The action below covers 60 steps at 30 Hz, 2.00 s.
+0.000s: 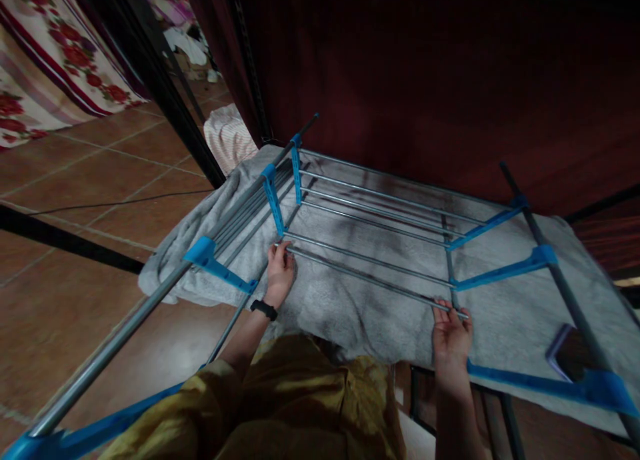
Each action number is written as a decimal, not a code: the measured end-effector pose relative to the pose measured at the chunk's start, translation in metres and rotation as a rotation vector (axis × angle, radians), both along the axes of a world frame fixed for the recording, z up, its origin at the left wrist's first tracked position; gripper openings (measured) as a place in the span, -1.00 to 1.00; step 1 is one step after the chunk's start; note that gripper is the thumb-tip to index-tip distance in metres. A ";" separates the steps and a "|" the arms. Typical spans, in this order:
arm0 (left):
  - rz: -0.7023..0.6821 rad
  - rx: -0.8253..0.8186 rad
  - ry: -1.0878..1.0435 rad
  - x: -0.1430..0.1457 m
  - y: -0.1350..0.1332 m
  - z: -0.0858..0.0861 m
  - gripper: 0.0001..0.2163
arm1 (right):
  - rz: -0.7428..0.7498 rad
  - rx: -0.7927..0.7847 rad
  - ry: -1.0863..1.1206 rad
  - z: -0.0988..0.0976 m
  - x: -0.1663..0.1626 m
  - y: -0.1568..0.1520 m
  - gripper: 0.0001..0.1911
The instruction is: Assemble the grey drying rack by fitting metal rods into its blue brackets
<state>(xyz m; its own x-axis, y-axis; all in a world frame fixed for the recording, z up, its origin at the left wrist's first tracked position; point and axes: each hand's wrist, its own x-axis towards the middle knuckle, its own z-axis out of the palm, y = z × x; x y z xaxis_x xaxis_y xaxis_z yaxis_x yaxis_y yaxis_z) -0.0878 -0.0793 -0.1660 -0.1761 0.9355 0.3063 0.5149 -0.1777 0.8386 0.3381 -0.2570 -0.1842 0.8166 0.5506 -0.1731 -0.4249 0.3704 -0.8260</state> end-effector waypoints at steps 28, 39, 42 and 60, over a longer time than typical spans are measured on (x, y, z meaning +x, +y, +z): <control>-0.130 0.041 0.654 -0.016 -0.001 0.012 -0.64 | 0.004 -0.013 -0.039 -0.001 0.000 -0.002 -0.52; -0.167 0.022 0.779 -0.013 -0.003 0.008 -0.67 | 0.010 -0.014 -0.030 -0.004 0.003 -0.004 -0.50; -0.179 0.019 0.791 -0.012 -0.004 0.009 -0.66 | -0.022 -0.022 -0.034 -0.005 0.004 -0.003 -0.55; -0.168 0.036 0.848 -0.019 0.004 0.006 -0.65 | -0.015 -0.018 -0.047 0.015 -0.013 0.007 -0.55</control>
<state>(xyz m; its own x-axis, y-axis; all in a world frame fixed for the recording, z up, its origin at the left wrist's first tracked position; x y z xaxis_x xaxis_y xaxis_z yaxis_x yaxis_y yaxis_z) -0.1064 -0.0754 -0.1604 0.2651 0.9158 0.3018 0.9288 -0.3266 0.1751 0.3250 -0.2502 -0.1690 0.8324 0.5350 -0.1446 -0.3801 0.3613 -0.8514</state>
